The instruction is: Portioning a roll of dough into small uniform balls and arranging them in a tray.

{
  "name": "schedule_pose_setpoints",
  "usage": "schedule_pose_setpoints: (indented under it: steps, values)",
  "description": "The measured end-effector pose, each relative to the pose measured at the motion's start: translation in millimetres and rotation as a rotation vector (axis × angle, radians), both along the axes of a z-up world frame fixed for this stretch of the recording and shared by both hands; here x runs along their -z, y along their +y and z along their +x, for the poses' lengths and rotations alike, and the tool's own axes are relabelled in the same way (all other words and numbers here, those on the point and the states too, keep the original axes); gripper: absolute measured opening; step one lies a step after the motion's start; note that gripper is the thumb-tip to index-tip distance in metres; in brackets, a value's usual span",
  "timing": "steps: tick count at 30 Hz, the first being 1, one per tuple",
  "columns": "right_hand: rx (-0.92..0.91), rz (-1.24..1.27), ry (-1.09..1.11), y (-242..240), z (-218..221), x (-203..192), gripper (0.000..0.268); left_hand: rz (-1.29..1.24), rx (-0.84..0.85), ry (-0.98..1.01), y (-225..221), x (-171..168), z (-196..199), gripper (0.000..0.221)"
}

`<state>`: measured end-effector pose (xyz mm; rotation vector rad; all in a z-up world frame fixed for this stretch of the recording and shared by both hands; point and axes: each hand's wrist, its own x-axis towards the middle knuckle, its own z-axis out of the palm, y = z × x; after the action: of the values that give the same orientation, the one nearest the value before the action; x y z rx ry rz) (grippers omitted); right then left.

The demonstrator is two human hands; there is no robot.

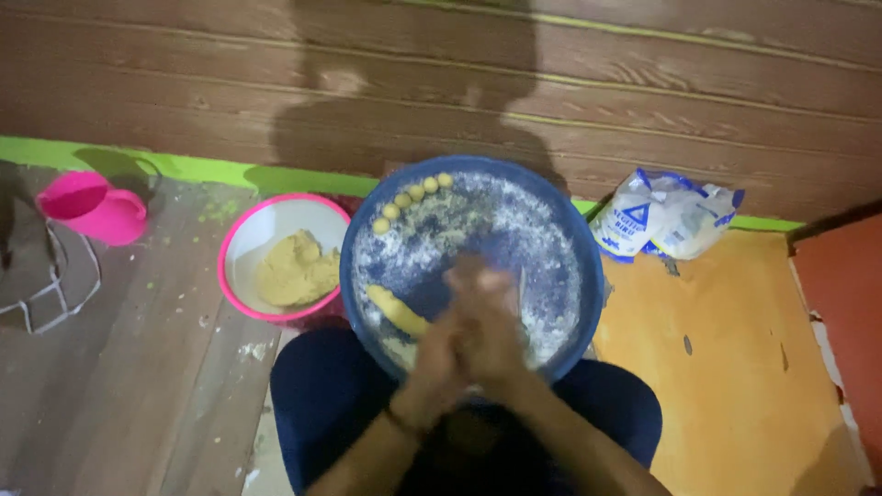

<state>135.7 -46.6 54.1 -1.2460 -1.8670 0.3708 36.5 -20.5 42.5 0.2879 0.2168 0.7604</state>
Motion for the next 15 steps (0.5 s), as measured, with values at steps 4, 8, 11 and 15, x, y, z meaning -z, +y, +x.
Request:
schedule_pose_setpoints:
  steps: [4,8,11,15]
  values:
    - [0.283,0.338,0.063,-6.9,1.2,-21.4,0.026,0.322,-0.077,0.675,-32.6,-3.1,0.6,0.030]
    - [0.084,-0.094,-0.007,-35.5,-31.6,-23.2,0.078,0.201,-0.032,-0.095,2.5,2.5,2.7,0.056]
    - [0.254,-0.039,0.128,-10.4,1.8,-32.5,0.065,-0.046,0.001,0.464,-33.5,-4.3,0.6,0.028]
    - [0.142,-0.076,0.058,-23.3,-18.9,-15.4,0.062,0.319,0.156,-0.245,-3.8,63.7,17.0,0.047]
